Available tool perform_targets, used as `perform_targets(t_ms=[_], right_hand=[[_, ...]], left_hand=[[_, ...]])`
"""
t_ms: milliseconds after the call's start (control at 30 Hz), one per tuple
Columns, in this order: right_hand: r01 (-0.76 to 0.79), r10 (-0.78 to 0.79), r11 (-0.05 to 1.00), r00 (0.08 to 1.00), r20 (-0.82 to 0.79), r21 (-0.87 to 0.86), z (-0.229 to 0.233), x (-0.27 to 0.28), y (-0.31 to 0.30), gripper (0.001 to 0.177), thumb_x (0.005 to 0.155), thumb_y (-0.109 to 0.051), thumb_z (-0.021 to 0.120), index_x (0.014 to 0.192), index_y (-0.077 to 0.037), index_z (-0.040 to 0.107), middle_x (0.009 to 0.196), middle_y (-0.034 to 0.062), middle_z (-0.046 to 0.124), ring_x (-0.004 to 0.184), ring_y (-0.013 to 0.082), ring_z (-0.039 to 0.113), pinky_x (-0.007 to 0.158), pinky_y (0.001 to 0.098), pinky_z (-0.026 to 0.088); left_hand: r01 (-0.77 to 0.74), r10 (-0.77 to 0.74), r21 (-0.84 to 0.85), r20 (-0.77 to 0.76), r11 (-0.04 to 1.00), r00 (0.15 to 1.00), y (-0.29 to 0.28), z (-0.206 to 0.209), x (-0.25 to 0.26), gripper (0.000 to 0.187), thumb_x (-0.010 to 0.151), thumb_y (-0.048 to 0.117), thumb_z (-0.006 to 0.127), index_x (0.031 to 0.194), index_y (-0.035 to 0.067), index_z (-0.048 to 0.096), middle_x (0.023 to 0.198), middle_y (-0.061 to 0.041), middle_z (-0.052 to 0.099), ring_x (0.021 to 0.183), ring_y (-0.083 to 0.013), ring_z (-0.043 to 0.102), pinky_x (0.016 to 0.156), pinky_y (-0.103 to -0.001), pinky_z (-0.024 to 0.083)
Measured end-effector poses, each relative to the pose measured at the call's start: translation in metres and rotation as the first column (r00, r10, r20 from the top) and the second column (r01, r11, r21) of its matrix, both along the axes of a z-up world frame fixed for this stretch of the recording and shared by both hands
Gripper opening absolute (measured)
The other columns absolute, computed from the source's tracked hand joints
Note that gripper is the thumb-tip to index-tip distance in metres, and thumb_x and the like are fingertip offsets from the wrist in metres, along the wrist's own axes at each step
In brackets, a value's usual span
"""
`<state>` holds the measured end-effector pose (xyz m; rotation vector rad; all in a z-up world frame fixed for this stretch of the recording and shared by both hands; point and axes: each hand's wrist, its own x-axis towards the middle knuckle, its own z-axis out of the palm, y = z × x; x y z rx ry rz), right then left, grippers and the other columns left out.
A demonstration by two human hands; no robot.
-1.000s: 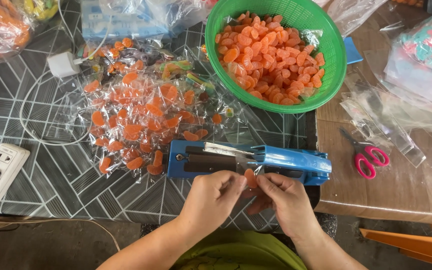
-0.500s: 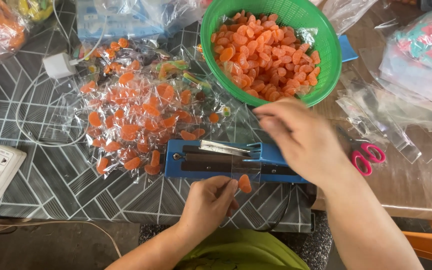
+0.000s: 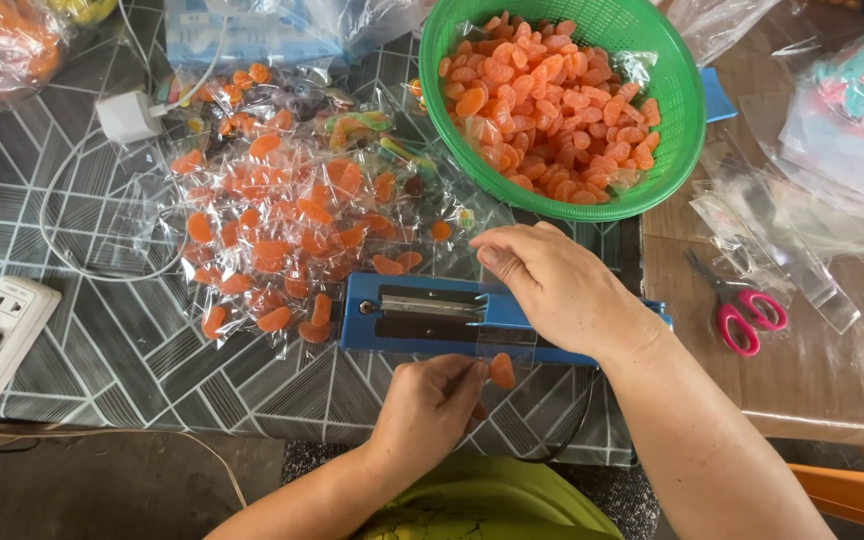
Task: The person is individually packaging orange candies into small plastic bags and sealing them using a blue manual tape sealer.
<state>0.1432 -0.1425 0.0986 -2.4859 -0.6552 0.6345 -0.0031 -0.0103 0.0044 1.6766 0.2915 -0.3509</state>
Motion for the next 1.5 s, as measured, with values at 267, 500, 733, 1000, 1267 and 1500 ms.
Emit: perform_targets(t_ms=[267, 500, 733, 1000, 1267, 1500], right_hand=[[-0.021, 0.023, 0.998, 0.999, 0.025, -0.055, -0.008, -0.002, 0.006, 0.047, 0.105, -0.043, 0.036, 0.133, -0.018, 0.064, 0.109, -0.0041, 0.077, 0.112, 0.0191, 0.055, 0.093, 0.0399, 0.047], [-0.053, 0.059, 0.997, 0.989, 0.138, -0.049, -0.021, 0.000, 0.003, 0.047, 0.106, -0.042, 0.037, 0.135, -0.014, 0.062, 0.130, 0.0005, 0.071, 0.118, 0.0262, 0.055, 0.094, 0.0466, 0.049], [-0.068, 0.080, 0.995, 0.983, 0.164, -0.079, -0.024, -0.001, 0.004, 0.049, 0.106, -0.043, 0.038, 0.138, -0.014, 0.060, 0.136, 0.0006, 0.069, 0.122, 0.0297, 0.055, 0.095, 0.0489, 0.049], [-0.066, 0.081, 0.994, 0.980, 0.181, -0.086, -0.024, -0.001, 0.005, 0.047, 0.106, -0.042, 0.038, 0.138, -0.015, 0.060, 0.136, -0.0006, 0.068, 0.121, 0.0293, 0.056, 0.094, 0.0500, 0.049], [-0.077, 0.093, 0.992, 0.981, 0.173, -0.098, -0.026, 0.000, 0.003, 0.049, 0.105, -0.042, 0.038, 0.141, -0.016, 0.059, 0.139, 0.0008, 0.067, 0.126, 0.0296, 0.055, 0.097, 0.0504, 0.048], [-0.048, 0.067, 0.991, 0.987, 0.147, -0.128, -0.024, 0.001, 0.005, 0.048, 0.105, -0.042, 0.037, 0.141, -0.019, 0.058, 0.139, -0.0010, 0.066, 0.129, 0.0279, 0.055, 0.099, 0.0503, 0.047]], left_hand=[[0.006, -0.006, -0.038, -0.003, 0.999, 1.000, 0.001, 0.004, 0.002, 0.032, 0.104, 0.029, 0.057, 0.105, 0.017, 0.087, 0.063, -0.003, 0.072, 0.047, -0.0108, 0.055, 0.052, -0.031, 0.048], [0.002, 0.003, -0.055, 0.095, 0.998, 0.995, 0.001, -0.007, 0.002, 0.039, 0.099, 0.041, 0.060, 0.106, 0.013, 0.086, 0.061, -0.004, 0.073, 0.048, -0.0112, 0.064, 0.049, -0.031, 0.052], [0.022, -0.017, -0.072, 0.075, 0.997, 0.997, 0.003, -0.004, 0.002, 0.035, 0.101, 0.038, 0.060, 0.110, 0.016, 0.086, 0.062, -0.004, 0.073, 0.051, -0.0120, 0.067, 0.054, -0.032, 0.057], [0.023, -0.016, -0.062, 0.106, 0.998, 0.994, 0.003, -0.006, 0.002, 0.034, 0.101, 0.035, 0.060, 0.106, 0.012, 0.085, 0.062, -0.001, 0.074, 0.049, -0.0103, 0.066, 0.051, -0.029, 0.056], [0.026, -0.023, -0.039, 0.059, 0.999, 0.998, 0.003, -0.001, 0.003, 0.032, 0.101, 0.035, 0.062, 0.104, 0.013, 0.085, 0.061, -0.003, 0.075, 0.047, -0.0101, 0.066, 0.049, -0.029, 0.055], [0.016, -0.015, -0.037, 0.020, 0.999, 1.000, 0.003, -0.002, 0.004, 0.032, 0.099, 0.036, 0.063, 0.101, 0.012, 0.084, 0.062, -0.003, 0.075, 0.048, -0.0095, 0.067, 0.051, -0.026, 0.055]])
